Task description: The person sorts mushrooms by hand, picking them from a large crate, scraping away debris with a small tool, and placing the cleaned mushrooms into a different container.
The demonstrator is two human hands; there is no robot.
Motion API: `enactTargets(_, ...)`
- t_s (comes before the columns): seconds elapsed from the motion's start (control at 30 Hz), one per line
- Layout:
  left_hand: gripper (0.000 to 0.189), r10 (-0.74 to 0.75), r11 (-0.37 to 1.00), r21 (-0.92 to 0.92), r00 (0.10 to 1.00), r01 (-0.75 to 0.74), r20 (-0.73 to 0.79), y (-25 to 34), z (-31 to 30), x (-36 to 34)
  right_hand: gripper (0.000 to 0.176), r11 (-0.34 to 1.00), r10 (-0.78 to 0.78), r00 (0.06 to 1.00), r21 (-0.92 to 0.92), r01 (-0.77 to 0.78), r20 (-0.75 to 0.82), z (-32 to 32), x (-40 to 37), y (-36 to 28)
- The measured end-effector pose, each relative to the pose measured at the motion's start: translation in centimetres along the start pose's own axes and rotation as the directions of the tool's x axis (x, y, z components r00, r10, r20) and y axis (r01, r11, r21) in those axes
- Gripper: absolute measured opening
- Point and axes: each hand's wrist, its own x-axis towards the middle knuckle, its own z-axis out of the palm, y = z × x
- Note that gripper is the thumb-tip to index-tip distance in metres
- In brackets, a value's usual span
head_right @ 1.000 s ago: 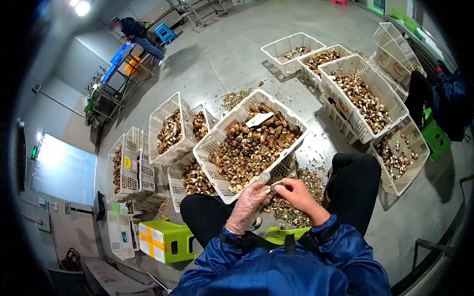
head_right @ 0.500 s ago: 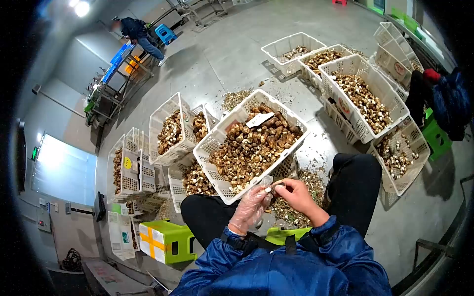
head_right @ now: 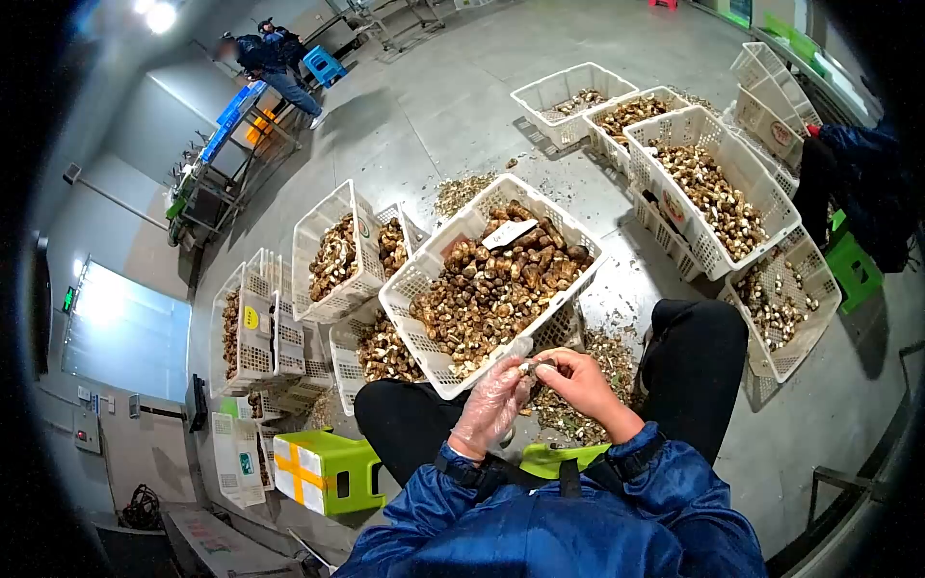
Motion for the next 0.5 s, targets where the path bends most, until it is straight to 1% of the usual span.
enactTargets(0.03, 0.027, -0.007, 1.000, 0.020, 1.000, 0.007, 0.011, 0.0, -0.2, 0.0, 0.024, 0.999, -0.002, 1.000, -0.034, 0.002, 0.011, 0.0, 0.0, -0.1)
enactTargets(0.07, 0.027, -0.014, 0.999, 0.040, 1.000, 0.014, 0.022, 0.0, -0.4, 0.0, 0.025, 0.995, -0.055, 0.998, -0.078, 0.055, 0.009, 0.0, 0.0, -0.2)
enactTargets(0.17, 0.031, 0.002, 0.988, 0.156, 0.998, -0.011, 0.063, 0.3, -0.4, -0.2, 0.024, 0.992, -0.075, 0.997, -0.104, 0.076, 0.015, 0.0, 0.0, 0.3)
enactTargets(0.27, 0.033, 0.037, 0.934, 0.355, 0.999, -0.032, -0.008, 0.7, 0.7, -0.6, 0.024, 0.957, -0.173, 0.985, -0.234, 0.171, 0.009, 0.2, -0.2, -0.4)
enactTargets(0.37, 0.033, -0.016, 0.972, 0.237, 0.999, 0.008, 0.032, 0.7, -0.3, -0.5, 0.023, 0.997, 0.059, 0.998, -0.049, -0.059, -0.002, -0.4, 0.0, -0.3)
enactTargets(0.4, 0.031, -0.024, 0.977, 0.213, 0.999, 0.018, 0.026, 0.6, -0.4, -0.4, 0.022, 0.998, 0.041, 0.999, -0.041, -0.042, -0.007, -0.3, 0.0, -0.2)
enactTargets(0.5, 0.028, 0.004, 0.979, 0.202, 0.999, -0.012, 0.040, 0.4, -0.2, -0.3, 0.021, 0.945, -0.220, 0.975, -0.253, 0.208, -0.020, 0.5, -0.1, -0.2)
